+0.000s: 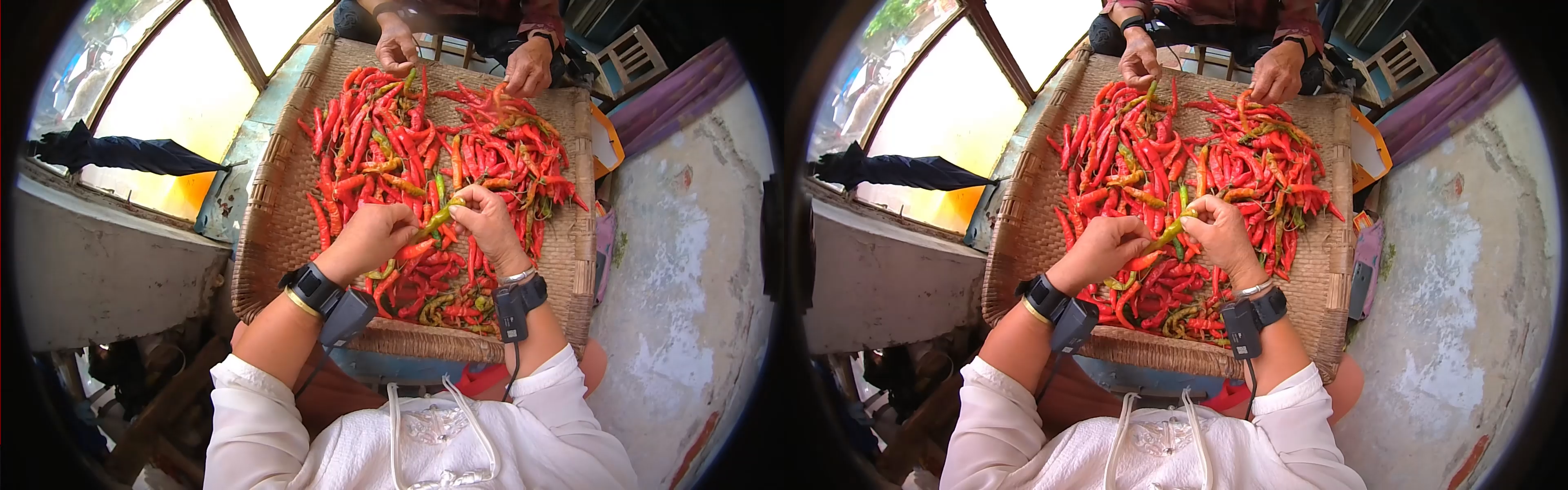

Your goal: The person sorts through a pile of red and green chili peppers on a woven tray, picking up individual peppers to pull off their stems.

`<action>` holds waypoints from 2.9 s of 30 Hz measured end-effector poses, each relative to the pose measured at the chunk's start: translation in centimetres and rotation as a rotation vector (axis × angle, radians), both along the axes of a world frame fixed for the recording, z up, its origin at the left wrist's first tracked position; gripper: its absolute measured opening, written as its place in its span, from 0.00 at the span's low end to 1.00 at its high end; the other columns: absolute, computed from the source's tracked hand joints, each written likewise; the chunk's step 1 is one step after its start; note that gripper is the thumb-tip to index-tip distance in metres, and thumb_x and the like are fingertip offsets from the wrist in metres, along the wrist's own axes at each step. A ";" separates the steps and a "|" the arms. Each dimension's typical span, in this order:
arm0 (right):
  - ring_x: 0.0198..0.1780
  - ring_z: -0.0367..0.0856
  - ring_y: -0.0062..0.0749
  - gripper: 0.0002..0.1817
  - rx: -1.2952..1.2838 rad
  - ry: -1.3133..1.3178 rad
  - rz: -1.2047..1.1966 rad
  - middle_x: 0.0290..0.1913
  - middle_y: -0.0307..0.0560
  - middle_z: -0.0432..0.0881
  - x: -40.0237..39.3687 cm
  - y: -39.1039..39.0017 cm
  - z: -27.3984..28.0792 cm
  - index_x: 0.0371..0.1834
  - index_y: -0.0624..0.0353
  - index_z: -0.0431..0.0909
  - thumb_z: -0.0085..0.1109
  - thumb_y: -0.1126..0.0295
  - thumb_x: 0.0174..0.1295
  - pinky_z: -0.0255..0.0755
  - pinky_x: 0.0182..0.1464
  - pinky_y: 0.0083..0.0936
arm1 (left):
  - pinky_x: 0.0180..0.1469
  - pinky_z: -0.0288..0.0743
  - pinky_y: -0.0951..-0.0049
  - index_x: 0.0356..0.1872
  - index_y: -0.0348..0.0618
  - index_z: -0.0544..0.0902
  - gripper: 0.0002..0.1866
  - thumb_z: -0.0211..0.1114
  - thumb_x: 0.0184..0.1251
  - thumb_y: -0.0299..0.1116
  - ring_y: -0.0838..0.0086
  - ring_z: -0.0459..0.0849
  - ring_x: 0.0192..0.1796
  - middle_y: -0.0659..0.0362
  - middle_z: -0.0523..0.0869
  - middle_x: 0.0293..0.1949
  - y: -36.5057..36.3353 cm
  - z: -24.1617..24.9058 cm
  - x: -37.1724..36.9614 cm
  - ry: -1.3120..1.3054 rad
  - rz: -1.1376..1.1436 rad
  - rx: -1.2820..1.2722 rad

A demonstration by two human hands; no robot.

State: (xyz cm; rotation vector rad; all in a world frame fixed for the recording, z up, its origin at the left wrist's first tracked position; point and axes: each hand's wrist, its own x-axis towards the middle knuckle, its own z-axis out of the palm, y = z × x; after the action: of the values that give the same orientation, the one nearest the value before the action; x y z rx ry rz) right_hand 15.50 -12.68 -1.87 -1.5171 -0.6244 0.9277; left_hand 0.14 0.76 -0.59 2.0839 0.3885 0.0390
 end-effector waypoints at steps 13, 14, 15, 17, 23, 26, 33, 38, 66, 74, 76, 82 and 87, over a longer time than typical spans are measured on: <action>0.25 0.71 0.12 0.04 0.136 0.107 0.133 0.25 0.33 0.75 -0.4 -0.5 1.3 0.32 0.61 0.74 0.56 0.76 0.54 0.66 0.25 0.11 | 0.35 0.72 0.61 0.39 0.39 0.78 0.17 0.62 0.54 0.41 0.56 0.80 0.32 0.50 0.81 0.25 -0.4 0.5 0.0 0.112 -0.101 0.123; 0.24 0.71 0.12 0.04 0.100 0.044 0.050 0.25 0.34 0.75 -0.1 -0.7 1.5 0.33 0.61 0.74 0.56 0.75 0.55 0.67 0.25 0.10 | 0.35 0.72 0.61 0.39 0.39 0.78 0.17 0.62 0.54 0.41 0.56 0.80 0.32 0.50 0.81 0.25 -0.5 0.4 0.0 0.110 -0.100 0.123; 0.24 0.72 0.13 0.04 0.064 -0.020 -0.031 0.25 0.34 0.76 0.4 -0.9 1.7 0.33 0.61 0.74 0.55 0.74 0.56 0.67 0.25 0.10 | 0.35 0.72 0.60 0.36 0.39 0.79 0.14 0.61 0.55 0.40 0.56 0.80 0.32 0.50 0.81 0.25 -0.5 0.1 -0.1 0.111 -0.092 0.191; 0.23 0.72 0.13 0.04 0.135 0.061 -0.162 0.25 0.35 0.76 2.2 -1.6 1.3 0.33 0.60 0.74 0.55 0.73 0.57 0.67 0.24 0.10 | 0.35 0.72 0.59 0.33 0.40 0.79 0.12 0.60 0.55 0.39 0.55 0.80 0.32 0.49 0.81 0.25 -0.5 -0.4 -0.2 0.111 -0.083 0.257; 0.23 0.75 0.17 0.10 0.271 0.405 -0.549 0.26 0.39 0.78 3.7 -2.3 -1.4 0.39 0.59 0.73 0.53 0.64 0.61 0.67 0.21 0.12 | 0.34 0.72 0.60 0.34 0.41 0.79 0.10 0.59 0.54 0.35 0.56 0.80 0.31 0.50 0.80 0.24 -0.4 -0.6 -0.5 0.082 -0.110 0.389; 0.28 0.76 0.21 0.15 -0.154 0.014 -0.168 0.28 0.39 0.77 1.1 -0.4 -2.6 0.44 0.59 0.74 0.57 0.63 0.57 0.70 0.26 0.18 | 0.35 0.73 0.60 0.35 0.43 0.79 0.12 0.60 0.54 0.38 0.56 0.80 0.32 0.50 0.81 0.25 -0.6 -0.7 -0.5 0.173 -0.162 0.472; 0.35 0.78 0.47 0.16 -0.248 -0.772 0.075 0.31 0.54 0.78 -1.0 0.5 -5.5 0.43 0.56 0.75 0.58 0.65 0.51 0.71 0.38 0.35 | 0.35 0.73 0.59 0.37 0.45 0.79 0.13 0.60 0.53 0.40 0.57 0.81 0.32 0.50 0.81 0.26 -0.7 -0.7 -0.9 0.291 -0.274 0.522; 0.25 0.79 0.28 0.07 -0.120 -0.567 -0.068 0.24 0.45 0.81 -0.5 0.6 -3.0 0.33 0.60 0.79 0.54 0.73 0.53 0.71 0.29 0.24 | 0.35 0.73 0.60 0.33 0.46 0.81 0.10 0.60 0.52 0.38 0.57 0.80 0.32 0.51 0.81 0.24 -0.3 -0.5 -0.9 0.301 -0.322 0.560; 0.32 0.75 0.20 0.08 0.054 0.142 0.310 0.29 0.35 0.77 -4.6 0.3 -1.0 0.37 0.61 0.76 0.55 0.69 0.58 0.71 0.39 0.18 | 0.36 0.74 0.83 0.38 0.42 0.77 0.05 0.55 0.65 0.29 0.84 0.78 0.32 0.64 0.81 0.30 1.3 0.9 -0.2 -0.263 0.300 -0.805; 0.28 0.77 0.20 0.14 0.495 0.516 -0.071 0.31 0.41 0.79 1.2 -1.3 -1.6 0.46 0.60 0.72 0.51 0.63 0.63 0.71 0.27 0.16 | 0.37 0.72 0.83 0.46 0.41 0.75 0.11 0.57 0.64 0.32 0.86 0.76 0.32 0.67 0.79 0.32 1.3 1.3 0.1 -0.124 0.393 -0.690; 0.29 0.77 0.21 0.20 0.612 0.515 -0.245 0.34 0.44 0.78 1.3 -1.2 -0.1 0.52 0.61 0.67 0.52 0.61 0.62 0.71 0.27 0.16 | 0.36 0.72 0.83 0.45 0.40 0.76 0.11 0.58 0.63 0.31 0.84 0.77 0.31 0.66 0.79 0.31 1.3 1.0 0.0 -0.040 0.350 -0.567; 0.34 0.79 0.30 0.17 0.001 -0.338 -0.001 0.38 0.48 0.77 -0.9 0.3 -4.5 0.48 0.61 0.72 0.57 0.66 0.56 0.73 0.33 0.24 | 0.44 0.72 0.62 0.47 0.35 0.75 0.20 0.62 0.53 0.34 0.54 0.79 0.43 0.44 0.80 0.38 0.9 -1.5 -0.4 0.053 0.022 0.299; 0.37 0.76 0.45 0.15 -0.087 -1.002 0.041 0.37 0.51 0.74 -2.2 1.3 -5.9 0.42 0.57 0.74 0.60 0.69 0.50 0.72 0.37 0.35 | 0.48 0.70 0.60 0.49 0.34 0.72 0.23 0.62 0.52 0.36 0.53 0.76 0.47 0.43 0.79 0.42 0.5 -2.2 -0.4 0.153 -0.014 0.249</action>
State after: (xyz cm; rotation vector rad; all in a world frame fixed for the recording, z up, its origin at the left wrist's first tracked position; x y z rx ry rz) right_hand 13.31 -11.40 -7.76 -2.0216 -1.3288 0.1520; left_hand -0.24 1.23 -2.77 2.3437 0.4816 -0.0854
